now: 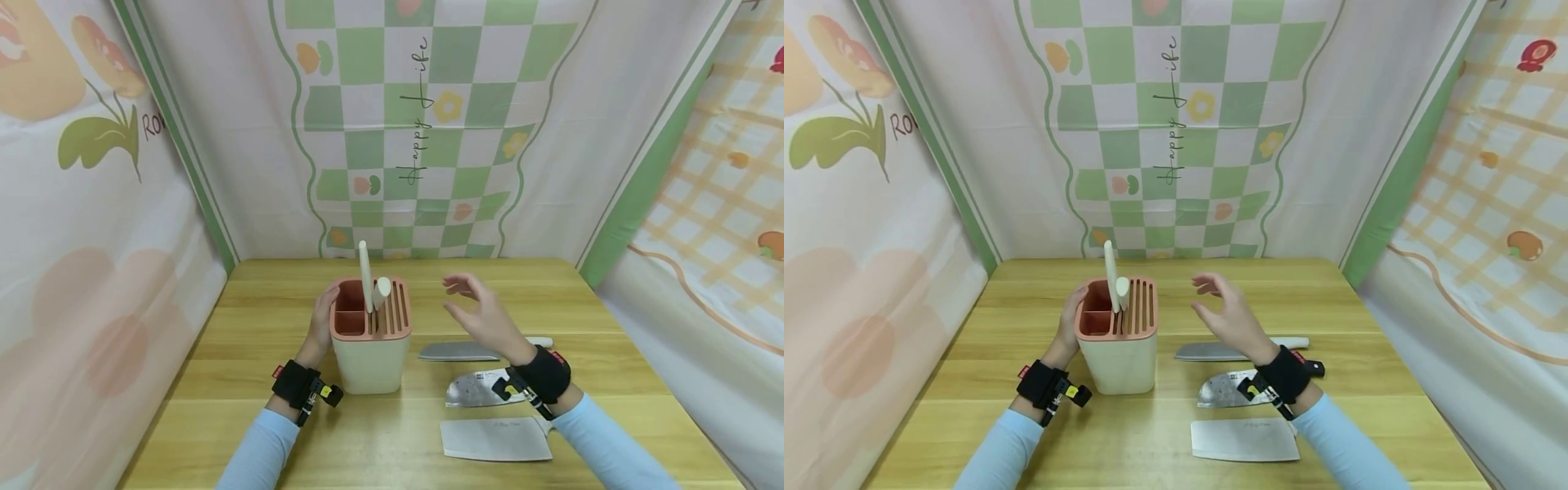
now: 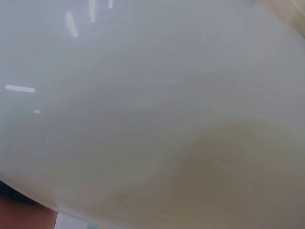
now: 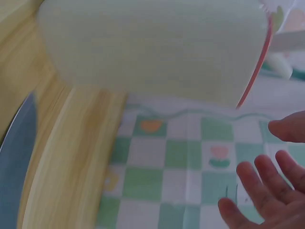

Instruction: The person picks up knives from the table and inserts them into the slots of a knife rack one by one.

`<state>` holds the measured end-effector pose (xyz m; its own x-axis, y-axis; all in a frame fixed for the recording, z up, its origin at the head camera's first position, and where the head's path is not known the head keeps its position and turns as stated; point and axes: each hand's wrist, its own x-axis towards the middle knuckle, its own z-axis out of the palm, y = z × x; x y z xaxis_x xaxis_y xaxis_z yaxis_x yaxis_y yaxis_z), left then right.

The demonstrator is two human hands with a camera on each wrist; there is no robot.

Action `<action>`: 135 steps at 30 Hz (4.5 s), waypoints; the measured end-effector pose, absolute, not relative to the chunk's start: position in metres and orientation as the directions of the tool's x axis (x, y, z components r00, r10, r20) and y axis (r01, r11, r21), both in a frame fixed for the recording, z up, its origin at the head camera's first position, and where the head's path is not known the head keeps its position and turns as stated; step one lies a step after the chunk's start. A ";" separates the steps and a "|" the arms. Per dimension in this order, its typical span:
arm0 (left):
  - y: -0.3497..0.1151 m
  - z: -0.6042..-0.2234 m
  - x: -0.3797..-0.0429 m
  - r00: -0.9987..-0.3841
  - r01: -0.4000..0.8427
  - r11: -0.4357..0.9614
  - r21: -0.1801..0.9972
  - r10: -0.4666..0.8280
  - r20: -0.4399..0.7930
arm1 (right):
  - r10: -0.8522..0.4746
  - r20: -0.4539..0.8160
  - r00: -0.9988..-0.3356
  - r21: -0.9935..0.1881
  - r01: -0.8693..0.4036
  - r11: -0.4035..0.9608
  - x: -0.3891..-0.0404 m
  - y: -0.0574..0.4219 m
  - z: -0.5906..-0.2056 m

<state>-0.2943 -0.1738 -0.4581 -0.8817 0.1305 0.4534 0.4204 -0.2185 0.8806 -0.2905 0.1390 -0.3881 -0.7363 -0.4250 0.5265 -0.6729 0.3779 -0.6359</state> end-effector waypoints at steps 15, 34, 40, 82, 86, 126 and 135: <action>-0.173 -0.458 -0.294 -0.873 0.435 -0.231 0.870 0.127 0.470 | -0.432 0.276 -0.859 -0.562 -0.509 0.652 -0.326 0.256 -0.440; -0.171 -0.458 -0.298 -0.883 0.424 -0.230 0.876 0.108 0.456 | -0.486 0.017 -0.874 -0.466 -0.437 0.769 -0.340 0.295 -0.471; -0.171 -0.458 -0.297 -0.887 0.414 -0.243 0.877 0.108 0.448 | -0.492 -0.028 -0.870 -0.361 -0.450 0.817 -0.343 0.303 -0.477; -0.173 -0.459 -0.296 -0.892 0.416 -0.219 0.883 0.093 0.443 | -0.469 0.013 -0.883 -0.544 -0.400 0.738 -0.328 0.328 -0.469; -0.173 -0.460 -0.296 -0.893 0.418 -0.205 0.885 0.086 0.441 | -0.451 -0.004 -0.892 -0.588 -0.363 0.723 -0.324 0.328 -0.459; -0.174 -0.459 -0.296 -0.884 0.423 -0.226 0.878 0.112 0.455 | -0.288 0.301 -0.909 -0.780 -0.408 0.475 -0.287 0.256 -0.352; -0.173 -0.460 -0.295 -0.889 0.415 -0.226 0.881 0.105 0.446 | -0.335 0.413 -0.847 -0.758 -0.524 0.389 -0.276 0.237 -0.329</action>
<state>-0.2945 -0.1728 -0.4598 -0.8890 0.1054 0.4457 0.4150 -0.2263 0.8812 -0.2755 0.2369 -0.3292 -0.8468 -0.3354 0.4129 -0.5237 0.3892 -0.7578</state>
